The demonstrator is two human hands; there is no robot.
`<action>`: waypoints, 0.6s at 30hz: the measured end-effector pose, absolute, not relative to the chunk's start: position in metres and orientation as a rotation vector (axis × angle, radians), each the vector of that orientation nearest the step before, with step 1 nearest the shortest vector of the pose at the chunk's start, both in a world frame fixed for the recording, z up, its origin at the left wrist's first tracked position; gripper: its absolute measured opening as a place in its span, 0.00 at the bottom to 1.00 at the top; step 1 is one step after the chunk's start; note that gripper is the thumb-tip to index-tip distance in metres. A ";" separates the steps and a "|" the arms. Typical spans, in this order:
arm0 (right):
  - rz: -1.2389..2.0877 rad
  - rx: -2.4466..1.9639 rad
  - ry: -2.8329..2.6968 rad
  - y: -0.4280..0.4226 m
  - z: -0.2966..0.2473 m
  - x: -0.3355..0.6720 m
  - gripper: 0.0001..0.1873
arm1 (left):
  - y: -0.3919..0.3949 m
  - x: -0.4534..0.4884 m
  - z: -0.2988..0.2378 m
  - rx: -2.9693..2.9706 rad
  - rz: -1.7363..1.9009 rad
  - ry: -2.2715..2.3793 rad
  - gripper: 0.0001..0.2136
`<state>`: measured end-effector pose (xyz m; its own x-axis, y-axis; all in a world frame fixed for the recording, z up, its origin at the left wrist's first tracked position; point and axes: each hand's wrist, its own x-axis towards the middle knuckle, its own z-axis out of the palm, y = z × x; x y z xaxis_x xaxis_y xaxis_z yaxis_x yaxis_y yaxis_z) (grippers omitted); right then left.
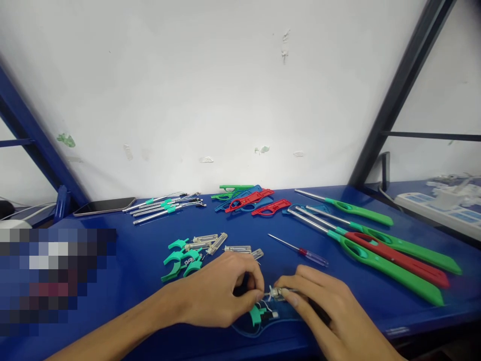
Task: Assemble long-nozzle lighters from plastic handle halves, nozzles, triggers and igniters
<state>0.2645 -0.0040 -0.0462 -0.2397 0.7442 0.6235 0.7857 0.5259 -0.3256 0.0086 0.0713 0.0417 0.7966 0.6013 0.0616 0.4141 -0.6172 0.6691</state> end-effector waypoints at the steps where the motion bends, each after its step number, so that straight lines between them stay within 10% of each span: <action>1: -0.087 -1.219 -2.024 -0.003 -0.045 0.265 0.15 | 0.071 0.009 0.042 2.322 0.370 0.748 0.04; 18: 0.251 -1.150 -2.203 0.002 -0.016 0.256 0.16 | 0.069 0.008 0.044 2.324 0.369 0.756 0.03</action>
<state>0.2564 0.0022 -0.0157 -0.4180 0.7913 0.4462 0.6706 0.6001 -0.4361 0.0083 0.0688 0.0443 0.7933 0.6058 0.0605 0.4204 -0.6171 0.6652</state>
